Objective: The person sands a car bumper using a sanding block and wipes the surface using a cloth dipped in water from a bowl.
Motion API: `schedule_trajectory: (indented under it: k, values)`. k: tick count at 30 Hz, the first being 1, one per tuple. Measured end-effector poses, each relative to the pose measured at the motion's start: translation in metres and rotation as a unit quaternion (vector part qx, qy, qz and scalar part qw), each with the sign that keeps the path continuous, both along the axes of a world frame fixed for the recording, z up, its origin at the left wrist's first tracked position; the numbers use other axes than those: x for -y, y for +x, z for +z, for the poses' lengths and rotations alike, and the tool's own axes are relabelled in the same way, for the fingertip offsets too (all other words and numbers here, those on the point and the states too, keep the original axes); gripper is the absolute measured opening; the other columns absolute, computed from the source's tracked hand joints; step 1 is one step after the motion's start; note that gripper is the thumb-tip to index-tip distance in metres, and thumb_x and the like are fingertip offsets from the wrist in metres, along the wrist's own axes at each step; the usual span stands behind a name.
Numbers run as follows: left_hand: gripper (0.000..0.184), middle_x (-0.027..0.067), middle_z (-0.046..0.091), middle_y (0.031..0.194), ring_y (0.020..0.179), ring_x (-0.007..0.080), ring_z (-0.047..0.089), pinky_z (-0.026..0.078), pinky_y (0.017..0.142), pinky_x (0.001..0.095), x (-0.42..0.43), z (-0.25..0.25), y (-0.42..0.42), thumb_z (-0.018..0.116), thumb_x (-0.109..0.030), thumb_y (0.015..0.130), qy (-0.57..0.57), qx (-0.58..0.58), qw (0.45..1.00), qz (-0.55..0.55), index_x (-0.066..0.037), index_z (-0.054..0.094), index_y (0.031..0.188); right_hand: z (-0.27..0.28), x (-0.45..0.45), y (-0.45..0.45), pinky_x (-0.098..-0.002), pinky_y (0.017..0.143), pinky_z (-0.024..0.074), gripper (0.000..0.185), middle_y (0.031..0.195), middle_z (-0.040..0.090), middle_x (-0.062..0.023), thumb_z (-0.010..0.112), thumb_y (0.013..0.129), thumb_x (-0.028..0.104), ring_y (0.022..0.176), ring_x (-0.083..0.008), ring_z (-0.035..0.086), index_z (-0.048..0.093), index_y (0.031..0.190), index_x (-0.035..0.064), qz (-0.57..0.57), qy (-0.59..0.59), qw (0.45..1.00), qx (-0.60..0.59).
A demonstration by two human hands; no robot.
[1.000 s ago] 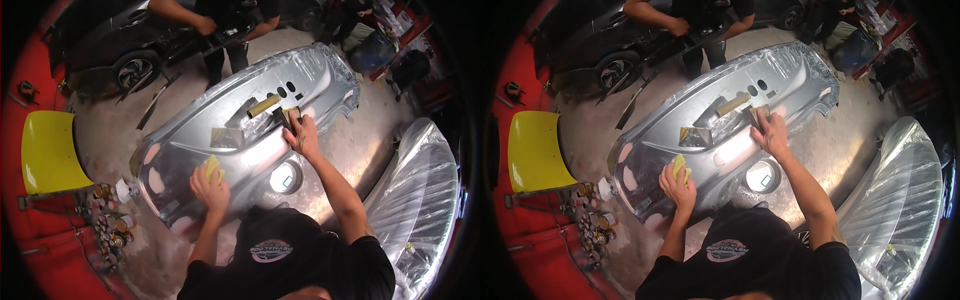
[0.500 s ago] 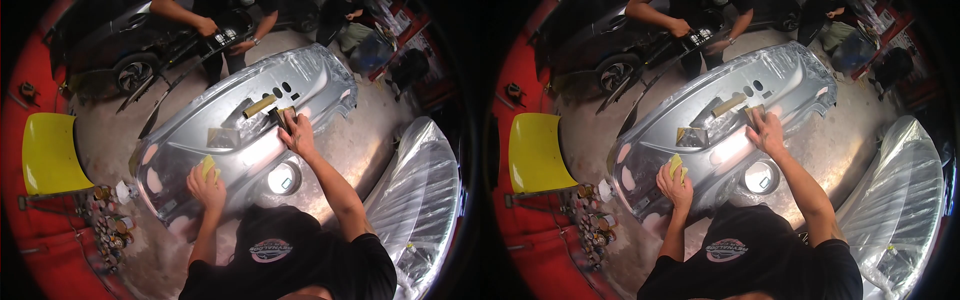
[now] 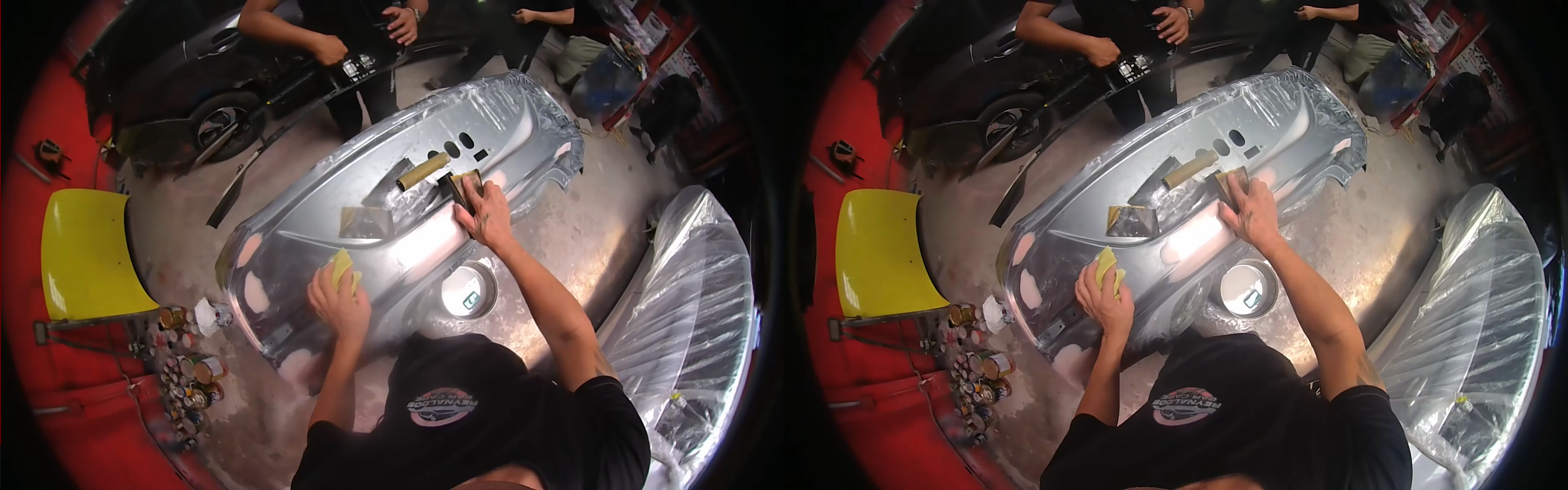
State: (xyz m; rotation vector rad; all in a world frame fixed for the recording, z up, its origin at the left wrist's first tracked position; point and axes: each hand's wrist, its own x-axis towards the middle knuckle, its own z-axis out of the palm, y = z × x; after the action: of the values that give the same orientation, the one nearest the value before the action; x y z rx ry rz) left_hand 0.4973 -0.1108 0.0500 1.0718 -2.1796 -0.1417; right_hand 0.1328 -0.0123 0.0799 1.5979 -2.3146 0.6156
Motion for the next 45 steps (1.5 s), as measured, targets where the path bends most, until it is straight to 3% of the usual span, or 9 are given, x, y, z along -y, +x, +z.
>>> schedule_trajectory:
  k: [10,12,25,33,38,40,45]
  values:
    - [0.044,0.0151,0.061,0.144,0.138,0.0434,0.053,0.038,0.118,0.0593,0.001,-0.003,0.002,0.075,-0.009,0.082,-0.003,0.0,1.0,-0.001,-0.011,0.074,0.126,0.002,-0.001,0.001,-0.0506,0.084,0.0489,0.069,0.102,0.057,-0.0216,0.073,0.093,0.046,0.096,-0.0402,0.057,0.066,0.148,0.0051,-0.008,0.018,1.0,0.0]
    - [0.044,0.0162,0.061,0.143,0.136,0.0437,0.053,0.039,0.116,0.0627,0.003,-0.007,0.002,0.072,-0.013,0.08,-0.015,-0.008,1.0,-0.002,-0.013,0.074,0.124,0.0,-0.001,0.001,-0.0498,0.086,0.0492,0.07,0.102,0.056,-0.0217,0.073,0.093,0.046,0.096,-0.04,0.057,0.066,0.149,0.0052,-0.011,0.021,1.0,0.004]
    - [0.048,0.0163,0.059,0.146,0.137,0.043,0.052,0.036,0.118,0.0596,0.001,0.002,0.009,0.077,-0.016,0.08,0.002,-0.041,0.999,-0.035,-0.01,0.074,0.128,0.001,0.0,0.003,-0.0521,0.085,0.0504,0.067,0.106,0.059,-0.0224,0.075,0.093,0.043,0.098,-0.0416,0.058,0.065,0.148,0.0053,-0.003,0.014,1.0,-0.014]
    - [0.071,0.0192,0.059,0.148,0.138,0.0449,0.051,0.035,0.119,0.0613,0.0,0.0,0.013,0.078,-0.017,0.083,0.018,-0.069,0.996,-0.053,-0.004,0.056,0.15,0.004,-0.001,0.005,-0.0526,0.086,0.0512,0.069,0.108,0.06,-0.0234,0.072,0.095,0.046,0.099,-0.042,0.059,0.063,0.15,0.0056,-0.01,0.028,0.999,-0.02]
    - [0.072,0.0204,0.058,0.15,0.14,0.0466,0.05,0.033,0.121,0.0626,0.0,0.004,0.015,0.078,-0.017,0.088,0.024,-0.066,0.997,-0.018,-0.002,0.052,0.154,0.003,-0.002,0.004,-0.0527,0.085,0.0511,0.07,0.108,0.06,-0.0236,0.072,0.095,0.047,0.098,-0.0423,0.059,0.062,0.151,0.0059,-0.007,0.028,0.999,-0.019]
    - [0.071,0.021,0.058,0.15,0.141,0.0468,0.05,0.033,0.122,0.0629,0.003,0.018,0.015,0.078,-0.016,0.089,0.015,-0.054,0.998,0.01,-0.002,0.052,0.154,0.0,-0.001,0.002,-0.0528,0.084,0.051,0.07,0.108,0.06,-0.0235,0.072,0.096,0.047,0.098,-0.0423,0.059,0.062,0.151,0.0061,-0.007,0.023,0.999,-0.023]
    - [0.072,0.0233,0.057,0.15,0.141,0.0431,0.052,0.039,0.122,0.0565,0.024,0.086,0.024,0.081,-0.014,0.092,-0.053,-0.195,0.979,-0.01,0.001,0.05,0.155,-0.001,-0.002,0.001,-0.0529,0.084,0.051,0.07,0.109,0.059,-0.0231,0.072,0.096,0.047,0.098,-0.0425,0.059,0.062,0.152,0.0065,-0.005,0.023,1.0,-0.021]
